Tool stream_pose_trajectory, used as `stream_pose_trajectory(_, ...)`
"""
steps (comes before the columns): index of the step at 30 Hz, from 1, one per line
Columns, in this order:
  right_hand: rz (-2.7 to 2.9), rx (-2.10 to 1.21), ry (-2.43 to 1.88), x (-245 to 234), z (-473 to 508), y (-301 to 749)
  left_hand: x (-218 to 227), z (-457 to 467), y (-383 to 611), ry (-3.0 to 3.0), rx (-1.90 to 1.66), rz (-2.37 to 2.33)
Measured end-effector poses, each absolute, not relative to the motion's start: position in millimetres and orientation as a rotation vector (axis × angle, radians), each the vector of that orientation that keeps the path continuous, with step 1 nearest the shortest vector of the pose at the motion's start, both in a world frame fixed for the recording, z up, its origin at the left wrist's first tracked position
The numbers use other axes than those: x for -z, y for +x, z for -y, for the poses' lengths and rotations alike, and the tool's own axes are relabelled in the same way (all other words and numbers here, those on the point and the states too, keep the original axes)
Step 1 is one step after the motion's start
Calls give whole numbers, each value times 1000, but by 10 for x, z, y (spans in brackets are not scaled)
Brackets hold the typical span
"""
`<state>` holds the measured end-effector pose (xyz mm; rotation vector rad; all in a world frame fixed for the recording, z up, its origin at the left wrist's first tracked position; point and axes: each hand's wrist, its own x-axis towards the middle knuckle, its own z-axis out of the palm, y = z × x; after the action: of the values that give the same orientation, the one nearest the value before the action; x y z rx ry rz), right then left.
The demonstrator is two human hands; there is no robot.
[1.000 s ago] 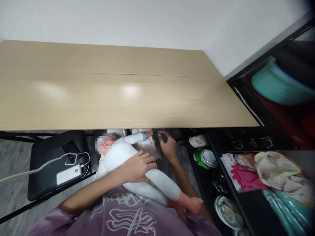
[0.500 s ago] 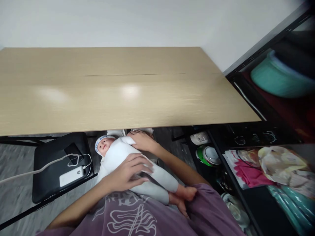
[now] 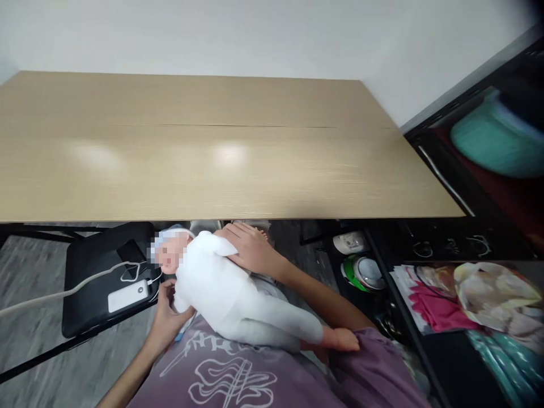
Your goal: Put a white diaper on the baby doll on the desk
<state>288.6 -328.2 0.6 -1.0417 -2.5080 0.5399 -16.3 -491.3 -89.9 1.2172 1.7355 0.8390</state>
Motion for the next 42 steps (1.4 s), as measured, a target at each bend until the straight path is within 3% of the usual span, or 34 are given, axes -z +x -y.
stream_pose_trajectory(7, 2194, -552, -1024, -403, 3489, 3455, 400, 4774, -227, 1632, -978, -1684)
stream_pose_trajectory(13, 2033, -401, -1322, -436, 3262, 3862, -339, 3728, -46, 1878, -665, -1647)
stream_pose_trajectory(17, 1918, -264, -1535, -249, 2918, 4004, -589, 2914, 177, 2090, -494, -1614)
stream_pose_trajectory(28, 1856, -84, -1724, 170, 2342, 4127, -488, 2107, 214, 2316, -248, -1791)
stream_pose_trajectory(42, 1885, 13, -1857, 293, 1129, 4086, -244, 830, 205, 2363, -432, -1767)
